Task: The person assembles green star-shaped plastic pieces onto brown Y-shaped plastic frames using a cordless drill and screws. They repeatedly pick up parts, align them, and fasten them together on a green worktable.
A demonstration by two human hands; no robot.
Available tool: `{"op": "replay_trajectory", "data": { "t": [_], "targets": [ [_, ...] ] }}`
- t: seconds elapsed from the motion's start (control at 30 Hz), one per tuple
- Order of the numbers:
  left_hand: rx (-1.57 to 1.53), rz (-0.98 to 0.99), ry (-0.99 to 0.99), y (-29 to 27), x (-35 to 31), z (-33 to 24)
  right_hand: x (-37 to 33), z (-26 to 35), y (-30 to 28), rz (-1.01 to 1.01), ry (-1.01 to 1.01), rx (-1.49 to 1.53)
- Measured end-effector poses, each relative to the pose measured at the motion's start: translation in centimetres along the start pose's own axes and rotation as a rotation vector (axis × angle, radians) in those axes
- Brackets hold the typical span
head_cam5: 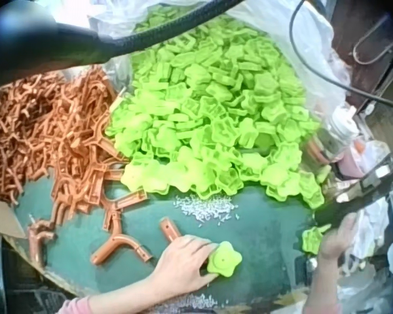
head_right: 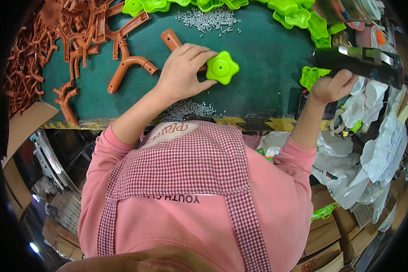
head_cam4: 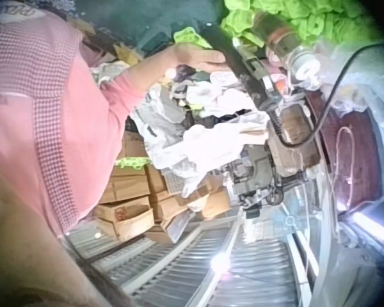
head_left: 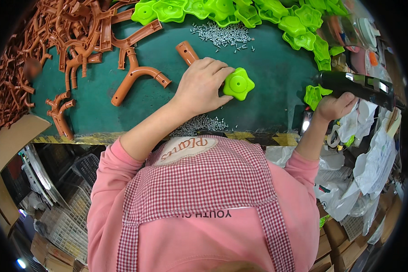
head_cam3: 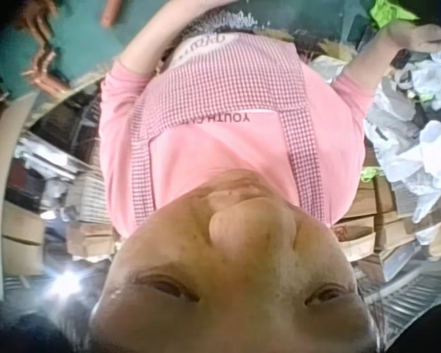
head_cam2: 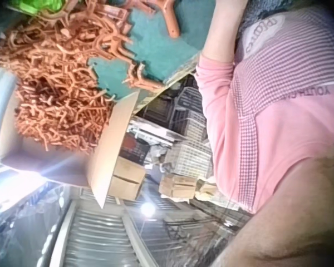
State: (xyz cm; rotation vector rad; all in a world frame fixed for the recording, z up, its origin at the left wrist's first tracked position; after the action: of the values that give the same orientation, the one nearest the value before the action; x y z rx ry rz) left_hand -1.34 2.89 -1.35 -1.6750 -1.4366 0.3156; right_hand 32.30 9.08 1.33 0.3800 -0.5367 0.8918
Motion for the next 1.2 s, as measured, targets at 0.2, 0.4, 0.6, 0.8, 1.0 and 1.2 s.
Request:
{"op": "replay_trajectory", "data": {
  "t": [0.2, 0.4, 0.6, 0.8, 1.0, 1.2],
  "targets": [
    [0.061, 0.02, -0.047, 0.2, -0.4, 0.2, -3.8, 3.1, 9.7, 0.622, 0.332, 0.583],
    [0.073, 0.041, -0.051, 0.1, -0.6, 0.2, -5.8, 2.1, 13.9, 0.471, 0.271, 0.475],
    [0.037, -0.191, 0.067, -1.7, 1.0, 0.7, -7.0, 2.8, 15.7, 0.414, 0.225, 0.617],
    [-0.01, -0.23, 0.025, 1.1, 5.4, 1.6, -6.2, 5.4, 15.6, 0.462, 0.284, 0.66],
    [0.065, -0.293, 0.155, 1.5, 5.3, 2.4, -6.6, 5.6, 15.6, 0.477, 0.298, 0.618],
    [-0.1, -0.291, 0.166, -0.1, 4.4, 1.6, -7.1, 7.0, 15.5, 0.509, 0.395, 0.685]
  ]
}}
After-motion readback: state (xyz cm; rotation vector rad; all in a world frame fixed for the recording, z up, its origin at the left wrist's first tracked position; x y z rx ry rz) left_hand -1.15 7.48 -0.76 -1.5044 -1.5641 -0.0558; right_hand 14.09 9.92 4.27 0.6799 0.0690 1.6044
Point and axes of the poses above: each hand's wrist, its own x-axis towards the middle knuckle, its own y-axis out of the palm, z = x × y, the point moved 5 cm from there along x, towards the middle knuckle, and after that the axes turned 7 degrees about -z, right-handed, at the moved point
